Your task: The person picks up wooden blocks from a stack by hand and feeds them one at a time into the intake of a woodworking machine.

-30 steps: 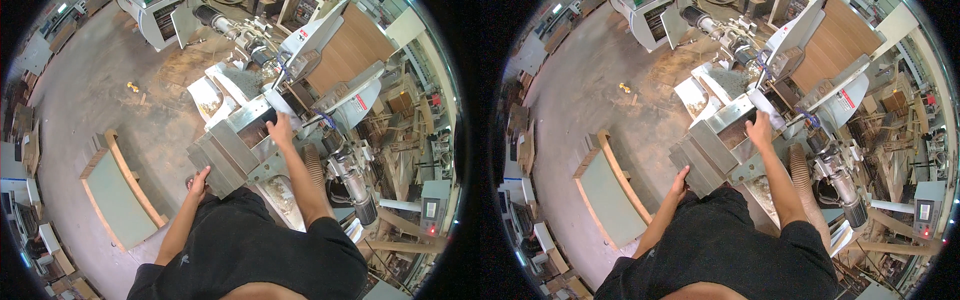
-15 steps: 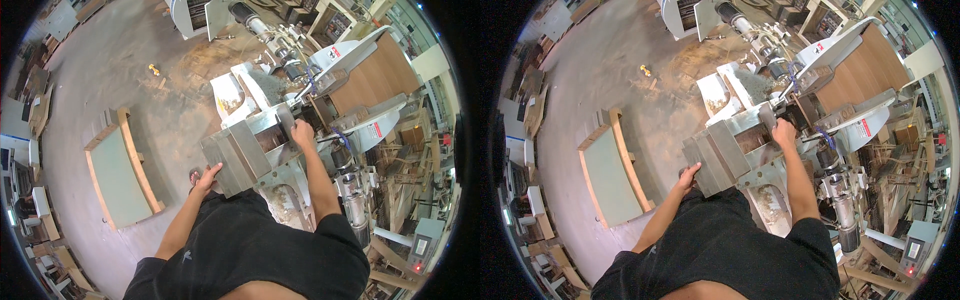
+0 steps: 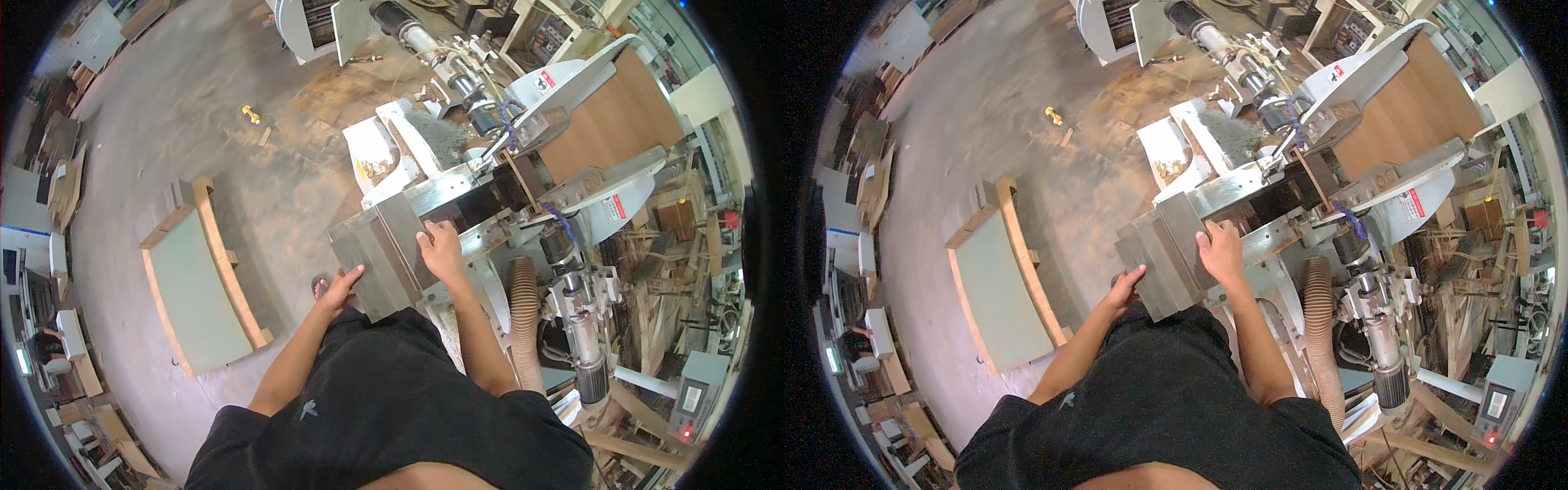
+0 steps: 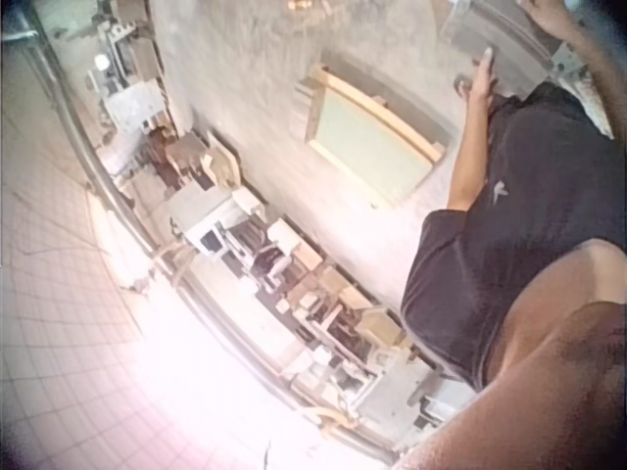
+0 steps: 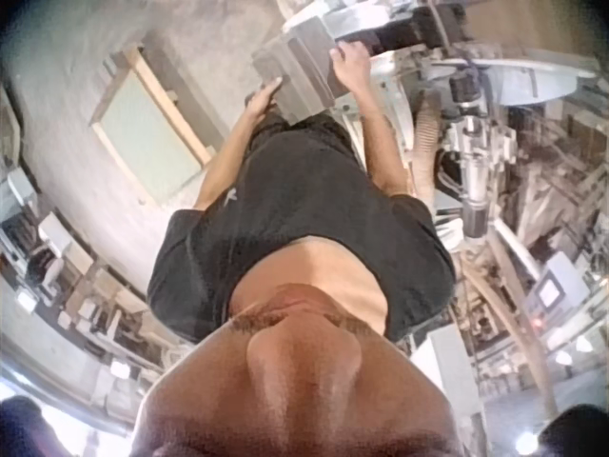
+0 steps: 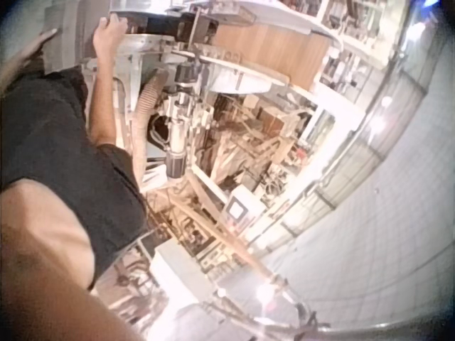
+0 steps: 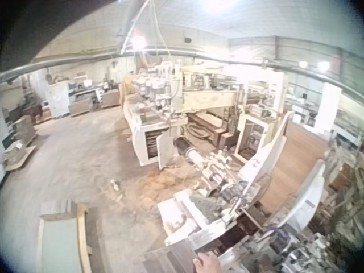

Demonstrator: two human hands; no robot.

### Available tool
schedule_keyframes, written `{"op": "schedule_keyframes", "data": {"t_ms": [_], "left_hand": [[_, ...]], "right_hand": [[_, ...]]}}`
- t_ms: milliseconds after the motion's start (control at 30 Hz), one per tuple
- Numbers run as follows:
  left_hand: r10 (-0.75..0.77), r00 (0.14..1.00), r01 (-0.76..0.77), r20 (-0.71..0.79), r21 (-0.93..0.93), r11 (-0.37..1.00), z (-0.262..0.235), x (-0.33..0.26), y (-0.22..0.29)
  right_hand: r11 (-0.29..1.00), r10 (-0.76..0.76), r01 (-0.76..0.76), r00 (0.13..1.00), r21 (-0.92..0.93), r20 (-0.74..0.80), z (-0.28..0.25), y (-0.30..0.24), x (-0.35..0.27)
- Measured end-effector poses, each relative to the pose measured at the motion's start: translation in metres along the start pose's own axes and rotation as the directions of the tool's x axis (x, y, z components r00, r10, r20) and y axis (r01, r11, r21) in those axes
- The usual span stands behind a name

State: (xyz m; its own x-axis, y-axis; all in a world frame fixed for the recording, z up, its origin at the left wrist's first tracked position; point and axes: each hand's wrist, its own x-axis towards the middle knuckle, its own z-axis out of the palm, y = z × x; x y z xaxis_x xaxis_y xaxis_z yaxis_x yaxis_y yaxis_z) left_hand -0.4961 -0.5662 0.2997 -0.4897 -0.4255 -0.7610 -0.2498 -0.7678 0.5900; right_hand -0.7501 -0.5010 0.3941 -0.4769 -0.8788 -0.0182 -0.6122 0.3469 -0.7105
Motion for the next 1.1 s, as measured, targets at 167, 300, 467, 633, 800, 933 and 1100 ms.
{"op": "schedule_keyframes", "data": {"t_ms": [167,300,467,633,800,933,1100], "left_hand": [[0.018,0.998,-0.018,0.065,-0.001,1.0,0.003,-0.003,0.0],[0.034,0.999,-0.035,0.037,0.018,0.999,0.006,-0.01,0.005],[0.016,0.999,-0.015,-0.028,0.038,0.999,0.013,-0.023,0.019],[0.074,0.996,-0.071,0.044,-0.056,0.996,0.013,-0.021,0.021],[0.102,0.991,-0.077,0.087,-0.249,0.966,0.016,-0.018,0.025],[0.145,0.989,-0.146,-0.016,-0.113,0.983,0.012,-0.014,0.02],[0.15,0.983,-0.131,0.101,-0.176,0.976,0.004,-0.008,0.022]], "right_hand": [[0.934,-0.015,0.028,0.999,-0.357,0.039,0.009,-0.048,-0.016],[0.955,0.052,-0.021,0.994,-0.295,0.099,0.015,-0.05,-0.011],[0.969,0.045,-0.036,0.998,-0.244,0.032,0.018,-0.046,-0.011],[0.961,0.067,-0.054,0.997,-0.271,0.04,0.017,-0.056,-0.007],[0.967,0.113,-0.09,0.99,-0.238,0.084,0.014,-0.062,-0.004],[0.94,0.191,-0.148,0.975,-0.308,0.113,0.02,-0.068,-0.001],[0.934,0.238,-0.194,0.964,-0.299,0.119,0.025,-0.061,0.003]]}}
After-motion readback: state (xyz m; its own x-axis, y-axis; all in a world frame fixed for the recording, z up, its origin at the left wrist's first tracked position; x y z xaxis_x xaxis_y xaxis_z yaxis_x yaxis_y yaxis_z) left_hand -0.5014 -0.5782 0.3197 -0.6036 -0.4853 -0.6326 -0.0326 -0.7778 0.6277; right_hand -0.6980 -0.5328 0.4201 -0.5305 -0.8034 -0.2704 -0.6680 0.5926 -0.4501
